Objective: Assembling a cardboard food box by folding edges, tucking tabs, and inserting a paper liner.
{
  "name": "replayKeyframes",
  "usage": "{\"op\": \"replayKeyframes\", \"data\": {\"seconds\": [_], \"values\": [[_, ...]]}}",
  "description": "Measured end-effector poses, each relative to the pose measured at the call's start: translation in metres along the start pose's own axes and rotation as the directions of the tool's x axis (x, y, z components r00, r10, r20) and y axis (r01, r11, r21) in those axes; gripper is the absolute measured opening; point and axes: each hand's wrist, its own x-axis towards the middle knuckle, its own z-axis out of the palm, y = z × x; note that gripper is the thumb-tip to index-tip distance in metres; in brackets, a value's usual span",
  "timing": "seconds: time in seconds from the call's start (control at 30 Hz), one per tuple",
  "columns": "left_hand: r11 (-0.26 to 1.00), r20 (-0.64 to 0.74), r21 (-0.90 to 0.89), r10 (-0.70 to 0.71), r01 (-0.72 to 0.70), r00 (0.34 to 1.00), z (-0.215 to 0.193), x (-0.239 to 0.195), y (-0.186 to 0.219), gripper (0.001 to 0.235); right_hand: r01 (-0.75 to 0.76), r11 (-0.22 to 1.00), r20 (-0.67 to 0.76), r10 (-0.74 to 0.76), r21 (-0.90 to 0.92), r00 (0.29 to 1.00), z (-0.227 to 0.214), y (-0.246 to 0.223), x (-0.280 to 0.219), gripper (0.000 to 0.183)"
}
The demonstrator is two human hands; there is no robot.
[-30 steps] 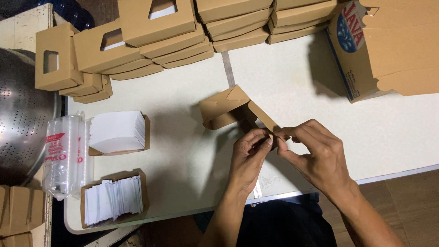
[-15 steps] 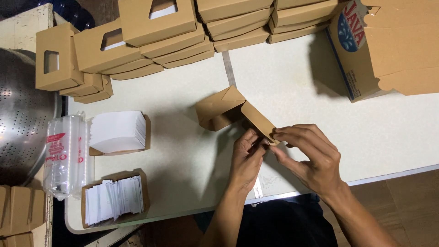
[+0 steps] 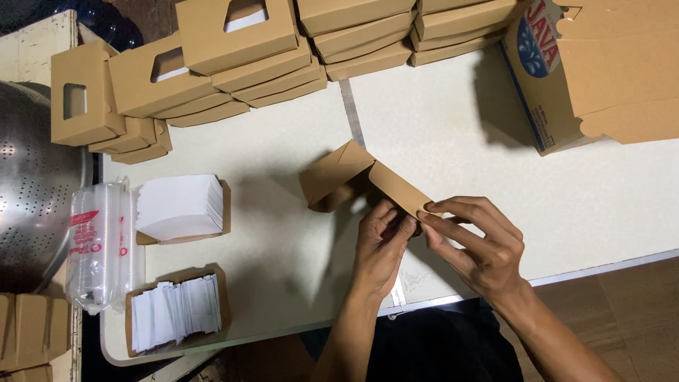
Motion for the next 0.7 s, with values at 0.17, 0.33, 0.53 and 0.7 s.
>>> {"op": "replayKeyframes", "data": {"seconds": [0.17, 0.33, 0.53, 0.7], "values": [[0.999, -0.070, -0.034, -0.027, 0.025, 0.997, -0.002, 0.000, 0.000, 0.023, -0.112, 0.994, 0.022, 0.113, -0.010, 0.993, 0.003, -0.004, -0.001, 0.012], [1.000, -0.073, 0.005, -0.022, 0.022, 0.997, 0.001, -0.004, 0.021, 0.017, -0.203, 0.975, 0.074, 0.196, 0.091, 0.978, 0.006, 0.001, -0.009, 0.017], [0.995, -0.109, 0.092, 0.049, -0.039, 0.993, 0.010, -0.007, 0.029, 0.012, -0.419, 0.875, 0.155, 0.392, 0.243, 0.907, 0.015, 0.006, -0.020, 0.046], [0.998, -0.126, 0.032, 0.066, -0.062, 0.990, 0.018, -0.007, 0.036, 0.013, -0.410, 0.895, 0.178, 0.380, 0.176, 0.908, 0.020, 0.020, -0.026, 0.056]]}}
